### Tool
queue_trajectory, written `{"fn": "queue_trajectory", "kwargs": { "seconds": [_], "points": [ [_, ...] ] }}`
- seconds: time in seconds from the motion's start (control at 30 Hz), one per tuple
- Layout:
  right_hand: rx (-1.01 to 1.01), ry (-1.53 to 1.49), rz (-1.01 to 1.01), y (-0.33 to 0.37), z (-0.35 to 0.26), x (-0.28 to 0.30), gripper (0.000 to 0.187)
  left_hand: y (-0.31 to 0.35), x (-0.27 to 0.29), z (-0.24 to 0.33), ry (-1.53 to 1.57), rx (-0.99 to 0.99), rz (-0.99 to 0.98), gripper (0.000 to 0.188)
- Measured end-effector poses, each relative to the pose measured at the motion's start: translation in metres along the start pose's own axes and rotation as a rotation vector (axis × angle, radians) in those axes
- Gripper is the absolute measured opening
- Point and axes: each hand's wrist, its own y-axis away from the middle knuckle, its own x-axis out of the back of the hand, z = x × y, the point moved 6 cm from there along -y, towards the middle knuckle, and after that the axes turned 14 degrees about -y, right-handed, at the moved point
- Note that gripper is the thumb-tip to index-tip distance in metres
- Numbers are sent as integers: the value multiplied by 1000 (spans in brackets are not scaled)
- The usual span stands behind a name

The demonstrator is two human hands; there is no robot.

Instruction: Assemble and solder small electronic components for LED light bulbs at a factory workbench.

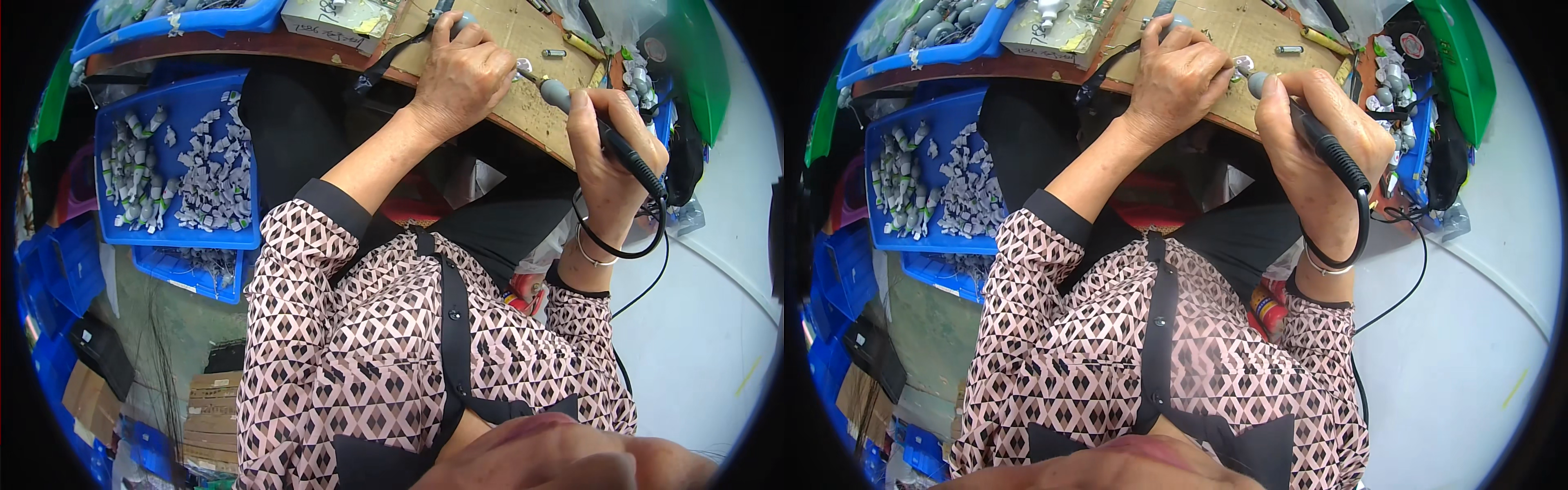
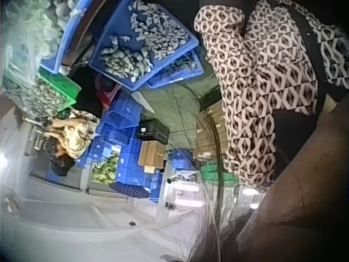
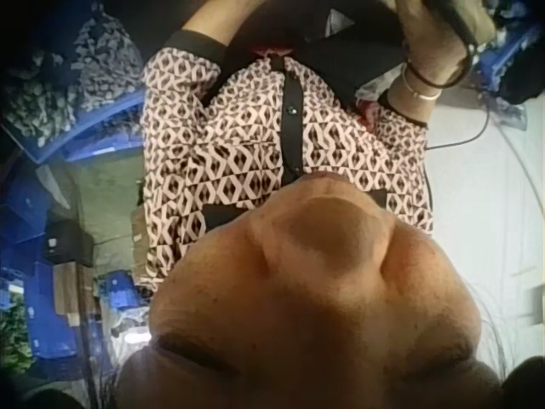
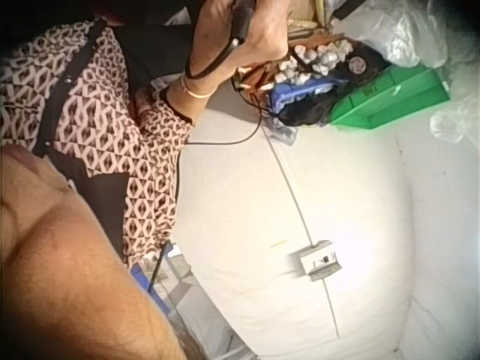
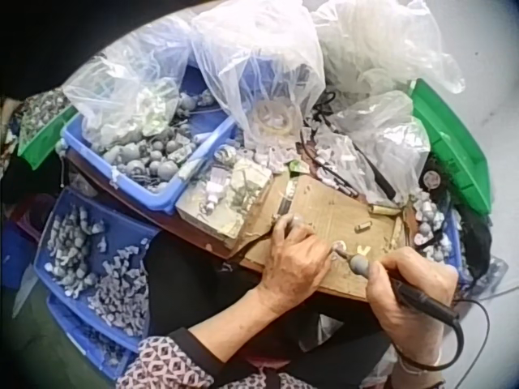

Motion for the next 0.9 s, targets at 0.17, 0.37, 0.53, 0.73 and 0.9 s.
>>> {"fn": "queue_trajectory", "kwargs": {
  "seconds": [0.17, 0.37, 0.53, 0.73, 0.9],
  "points": [
    [-21, 0, 11, 0, -1, 1, 8, 3, -5, -1, 5, 13, -5, 8],
    [-39, -7, 56, 1, -5, 9, 8, 3, -6, -2, 12, 17, -14, 8],
    [-77, -15, 46, 2, -4, 10, 7, 4, -6, -3, 13, 17, -1, 8],
    [-202, -273, 170, 4, 14, 37, 5, 3, -8, 0, 22, 14, 9, 8],
    [-265, -379, 112, 1, 36, 73, 19, 3, -5, -1, 28, 10, -2, 7]
  ]
}}
